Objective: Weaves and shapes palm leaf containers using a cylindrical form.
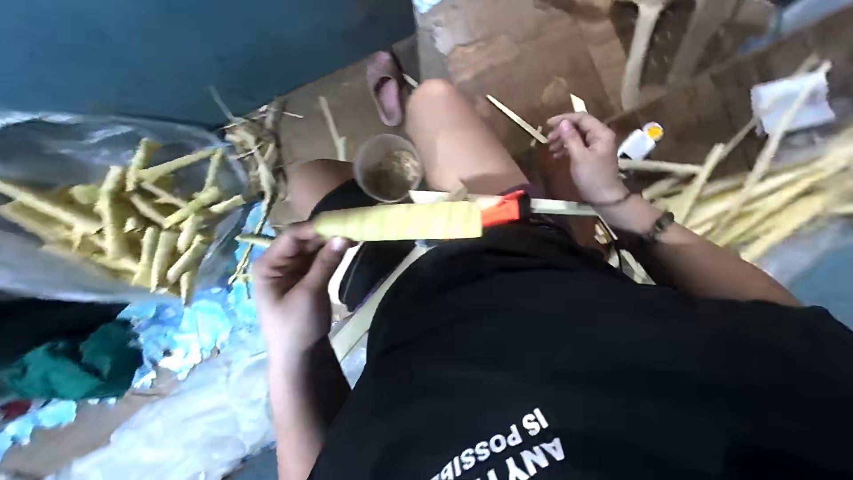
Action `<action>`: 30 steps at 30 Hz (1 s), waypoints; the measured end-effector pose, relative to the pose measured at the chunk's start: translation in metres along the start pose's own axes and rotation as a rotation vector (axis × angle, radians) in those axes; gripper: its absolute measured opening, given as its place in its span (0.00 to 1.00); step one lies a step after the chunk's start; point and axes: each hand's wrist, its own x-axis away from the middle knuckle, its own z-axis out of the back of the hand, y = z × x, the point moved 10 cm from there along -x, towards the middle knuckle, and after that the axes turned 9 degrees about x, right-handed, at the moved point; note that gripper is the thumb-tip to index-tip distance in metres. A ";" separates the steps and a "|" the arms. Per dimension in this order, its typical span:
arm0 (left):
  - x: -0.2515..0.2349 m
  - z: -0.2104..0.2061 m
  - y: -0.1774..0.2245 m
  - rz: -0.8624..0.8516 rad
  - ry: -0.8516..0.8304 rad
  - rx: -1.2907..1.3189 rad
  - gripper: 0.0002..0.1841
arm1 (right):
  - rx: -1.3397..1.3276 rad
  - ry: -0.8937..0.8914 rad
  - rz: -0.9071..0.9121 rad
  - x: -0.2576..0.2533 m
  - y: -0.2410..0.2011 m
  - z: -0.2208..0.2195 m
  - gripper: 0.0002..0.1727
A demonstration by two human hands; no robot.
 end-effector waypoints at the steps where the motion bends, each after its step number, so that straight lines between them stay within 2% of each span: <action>1: -0.001 0.001 -0.003 0.010 0.006 0.010 0.08 | 0.091 0.086 -0.138 0.002 0.051 0.026 0.21; 3: -0.004 0.001 -0.008 0.028 0.013 0.022 0.08 | 0.221 0.219 -0.432 0.028 0.154 0.082 0.24; 5: -0.006 0.000 -0.011 0.054 0.004 0.028 0.09 | 0.329 0.296 -0.707 0.078 0.231 0.134 0.25; 8: -0.010 -0.002 -0.013 0.080 0.008 0.017 0.09 | 0.504 0.389 -1.072 0.169 0.288 0.193 0.26; 11: -0.013 -0.007 -0.014 0.090 0.021 0.015 0.09 | 0.572 0.375 -1.305 0.227 0.302 0.215 0.26; 13: -0.015 -0.013 -0.014 0.094 0.018 0.017 0.10 | 0.520 0.330 -1.331 0.243 0.318 0.211 0.27; 16: -0.017 -0.020 -0.013 0.077 -0.006 0.005 0.10 | 0.463 0.207 -1.407 0.255 0.344 0.189 0.42; 18: -0.018 -0.020 -0.011 0.070 -0.007 0.007 0.10 | 0.475 0.153 -1.442 0.259 0.356 0.177 0.48; 20: -0.016 -0.019 -0.011 0.074 -0.011 -0.006 0.10 | 0.516 0.105 -1.470 0.260 0.368 0.172 0.45; 22: -0.014 -0.018 -0.011 0.089 -0.008 -0.013 0.10 | 0.535 0.168 -1.463 0.256 0.360 0.175 0.40; 24: -0.012 -0.019 -0.012 0.097 -0.001 -0.011 0.10 | 0.551 0.388 -1.341 0.242 0.333 0.188 0.37; 25: -0.011 -0.018 -0.013 0.102 -0.003 -0.014 0.10 | 0.549 0.427 -1.241 0.227 0.317 0.190 0.36; 27: -0.011 -0.018 -0.013 0.101 0.001 -0.018 0.09 | 0.523 0.372 -1.017 0.190 0.295 0.181 0.38; 30: -0.011 -0.021 -0.014 0.101 0.002 -0.006 0.09 | 0.510 0.173 -0.742 0.129 0.279 0.140 0.43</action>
